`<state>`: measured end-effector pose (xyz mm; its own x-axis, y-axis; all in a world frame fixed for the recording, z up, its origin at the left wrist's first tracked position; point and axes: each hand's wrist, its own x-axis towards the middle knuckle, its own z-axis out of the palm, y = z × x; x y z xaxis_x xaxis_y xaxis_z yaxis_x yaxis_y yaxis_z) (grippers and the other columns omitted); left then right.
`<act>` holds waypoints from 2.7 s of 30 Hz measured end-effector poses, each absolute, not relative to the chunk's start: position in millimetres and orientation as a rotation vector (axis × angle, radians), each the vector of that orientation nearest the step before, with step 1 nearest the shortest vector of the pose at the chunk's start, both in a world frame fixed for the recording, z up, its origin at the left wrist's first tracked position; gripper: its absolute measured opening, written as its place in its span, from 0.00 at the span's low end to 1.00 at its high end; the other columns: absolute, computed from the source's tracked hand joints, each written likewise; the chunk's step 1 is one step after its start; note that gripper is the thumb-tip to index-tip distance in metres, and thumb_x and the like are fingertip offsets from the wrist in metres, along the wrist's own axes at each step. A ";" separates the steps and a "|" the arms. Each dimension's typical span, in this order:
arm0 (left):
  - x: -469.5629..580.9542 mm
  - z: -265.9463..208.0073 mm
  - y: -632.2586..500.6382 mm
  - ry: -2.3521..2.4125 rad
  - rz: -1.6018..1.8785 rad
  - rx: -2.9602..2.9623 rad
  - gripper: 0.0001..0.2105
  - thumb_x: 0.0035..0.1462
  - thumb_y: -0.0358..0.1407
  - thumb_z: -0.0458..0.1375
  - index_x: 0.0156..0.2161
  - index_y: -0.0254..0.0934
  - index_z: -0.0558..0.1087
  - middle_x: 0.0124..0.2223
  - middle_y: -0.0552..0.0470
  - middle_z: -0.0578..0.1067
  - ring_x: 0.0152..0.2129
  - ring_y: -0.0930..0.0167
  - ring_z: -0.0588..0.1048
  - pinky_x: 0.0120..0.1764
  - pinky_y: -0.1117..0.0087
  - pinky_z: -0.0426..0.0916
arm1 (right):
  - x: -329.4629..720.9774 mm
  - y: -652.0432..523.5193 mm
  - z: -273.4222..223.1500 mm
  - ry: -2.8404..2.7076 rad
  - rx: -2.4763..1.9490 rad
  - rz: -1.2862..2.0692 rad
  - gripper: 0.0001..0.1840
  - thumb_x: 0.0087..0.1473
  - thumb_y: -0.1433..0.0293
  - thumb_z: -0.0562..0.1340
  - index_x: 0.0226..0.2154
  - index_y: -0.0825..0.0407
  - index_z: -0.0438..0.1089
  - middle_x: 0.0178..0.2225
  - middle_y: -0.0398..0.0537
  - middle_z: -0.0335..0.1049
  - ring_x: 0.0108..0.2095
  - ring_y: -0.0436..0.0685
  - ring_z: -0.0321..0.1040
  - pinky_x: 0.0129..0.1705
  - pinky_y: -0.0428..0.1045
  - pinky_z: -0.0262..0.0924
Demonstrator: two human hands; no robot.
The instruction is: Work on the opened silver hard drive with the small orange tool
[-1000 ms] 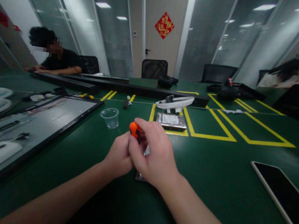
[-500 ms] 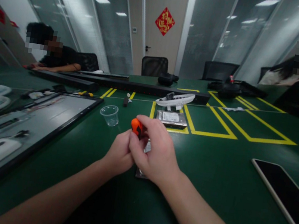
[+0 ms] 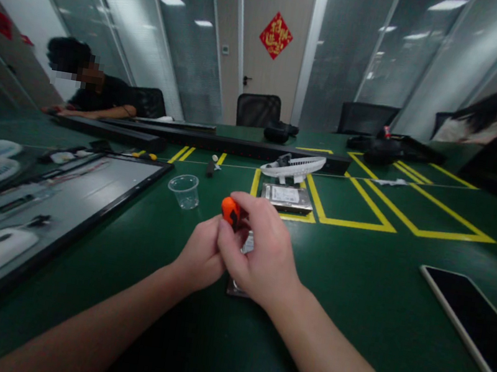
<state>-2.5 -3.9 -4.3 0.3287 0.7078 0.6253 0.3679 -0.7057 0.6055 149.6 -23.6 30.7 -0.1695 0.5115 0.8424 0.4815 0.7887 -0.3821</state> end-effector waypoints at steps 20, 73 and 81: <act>-2.1 -3.8 -5.1 0.912 1.346 2.227 0.07 0.69 0.37 0.54 0.45 0.37 0.72 0.43 0.44 0.78 0.39 0.62 0.78 0.43 0.60 0.73 | 151.0 -24.3 32.7 -1.870 -0.697 0.069 0.26 0.65 0.73 0.59 0.64 0.47 0.62 0.48 0.51 0.74 0.45 0.59 0.71 0.49 0.59 0.70; -1.5 -4.7 -4.6 0.935 1.313 2.215 0.03 0.65 0.32 0.57 0.42 0.36 0.73 0.40 0.46 0.78 0.37 0.64 0.77 0.41 0.63 0.71 | 150.3 -22.0 31.6 -1.801 -0.757 -0.020 0.17 0.63 0.69 0.65 0.54 0.48 0.66 0.44 0.49 0.75 0.43 0.58 0.74 0.45 0.55 0.72; -1.7 -0.8 -6.6 0.858 1.322 2.194 0.08 0.70 0.37 0.53 0.45 0.36 0.72 0.46 0.42 0.79 0.40 0.62 0.77 0.43 0.61 0.71 | 152.1 -24.0 33.2 -1.878 -0.658 0.069 0.26 0.65 0.73 0.58 0.65 0.49 0.62 0.49 0.52 0.75 0.48 0.59 0.73 0.50 0.57 0.70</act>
<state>-1.7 -6.6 -0.8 0.3517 0.7000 0.6215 0.2825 -0.7124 0.6425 152.1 -24.0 33.2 -0.2546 0.4706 0.8448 0.4078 0.8444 -0.3475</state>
